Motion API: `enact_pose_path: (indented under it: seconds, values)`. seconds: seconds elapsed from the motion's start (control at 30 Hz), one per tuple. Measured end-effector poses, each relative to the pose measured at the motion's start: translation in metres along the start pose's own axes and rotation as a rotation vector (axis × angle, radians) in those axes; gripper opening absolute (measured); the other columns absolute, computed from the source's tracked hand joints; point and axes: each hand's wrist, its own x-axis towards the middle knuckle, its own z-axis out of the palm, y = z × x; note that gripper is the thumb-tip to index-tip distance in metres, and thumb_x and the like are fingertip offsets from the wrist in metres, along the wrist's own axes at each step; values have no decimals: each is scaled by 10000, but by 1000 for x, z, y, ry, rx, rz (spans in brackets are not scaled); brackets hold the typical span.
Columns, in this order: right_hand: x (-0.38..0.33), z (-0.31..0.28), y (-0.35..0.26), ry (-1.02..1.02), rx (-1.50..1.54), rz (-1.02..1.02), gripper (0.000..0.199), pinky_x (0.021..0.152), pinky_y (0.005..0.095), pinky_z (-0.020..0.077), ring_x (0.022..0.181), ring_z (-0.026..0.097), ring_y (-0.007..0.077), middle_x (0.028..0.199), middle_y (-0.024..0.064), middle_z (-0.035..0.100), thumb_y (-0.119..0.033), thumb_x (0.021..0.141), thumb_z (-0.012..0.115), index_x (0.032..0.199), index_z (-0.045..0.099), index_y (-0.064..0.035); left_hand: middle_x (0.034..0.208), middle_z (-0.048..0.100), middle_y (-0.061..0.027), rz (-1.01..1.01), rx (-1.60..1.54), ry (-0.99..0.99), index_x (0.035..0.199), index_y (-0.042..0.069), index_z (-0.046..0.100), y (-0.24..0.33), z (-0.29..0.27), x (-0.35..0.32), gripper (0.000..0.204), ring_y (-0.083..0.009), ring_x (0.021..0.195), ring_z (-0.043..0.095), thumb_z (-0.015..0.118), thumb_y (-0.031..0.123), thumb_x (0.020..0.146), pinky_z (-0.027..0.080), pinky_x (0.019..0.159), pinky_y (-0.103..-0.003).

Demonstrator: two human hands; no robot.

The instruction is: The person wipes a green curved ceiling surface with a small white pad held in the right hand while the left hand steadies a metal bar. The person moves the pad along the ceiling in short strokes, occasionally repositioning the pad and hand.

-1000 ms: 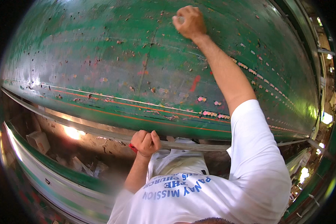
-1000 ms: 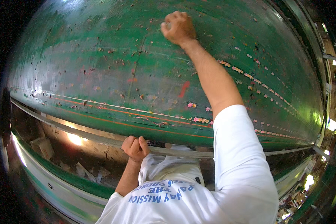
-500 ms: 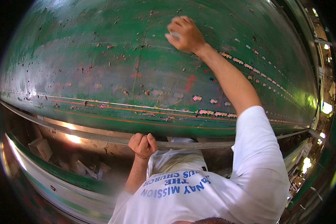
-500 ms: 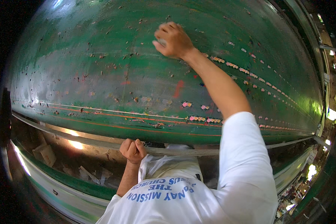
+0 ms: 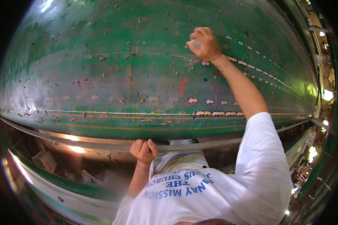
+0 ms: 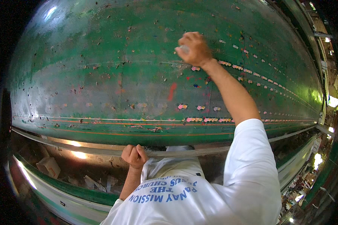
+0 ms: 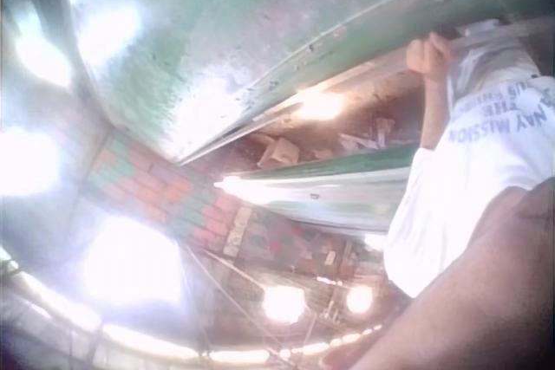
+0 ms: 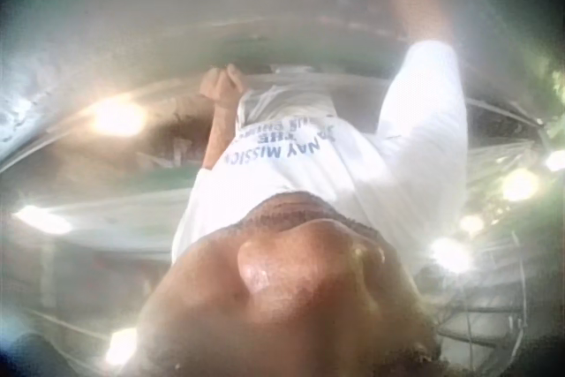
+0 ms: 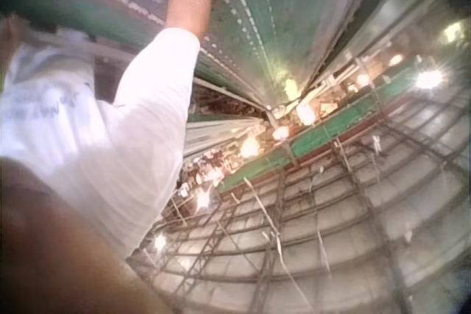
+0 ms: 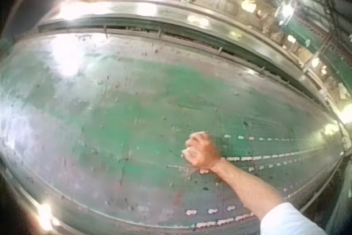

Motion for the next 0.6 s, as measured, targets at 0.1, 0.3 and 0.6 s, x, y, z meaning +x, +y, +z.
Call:
enact_pose_path:
  seconds: [0.1,0.3,0.6]
  values:
    - [-4,-8,40,38,-90,153,220,923,502,524,1031,644,346,1038,84,681,-325,895,790,951,707,-129,616,462,-70,23,-17,3,615,89,459,1,1,6,359,-273,477,441,657,38,910,337,452,-397]
    - [28,20,-15,49,16,121,218,931,503,531,1042,645,356,1039,99,688,-328,900,787,936,712,-126,615,456,-69,29,5,-8,612,92,454,0,1,0,369,-274,474,433,662,32,912,336,453,-397]
    - [5,1,51,106,-330,493,213,930,509,516,1068,626,360,1076,91,681,-324,932,763,968,699,-125,606,437,-71,39,3,4,607,96,448,2,2,4,382,-276,470,421,670,20,908,320,454,-406]
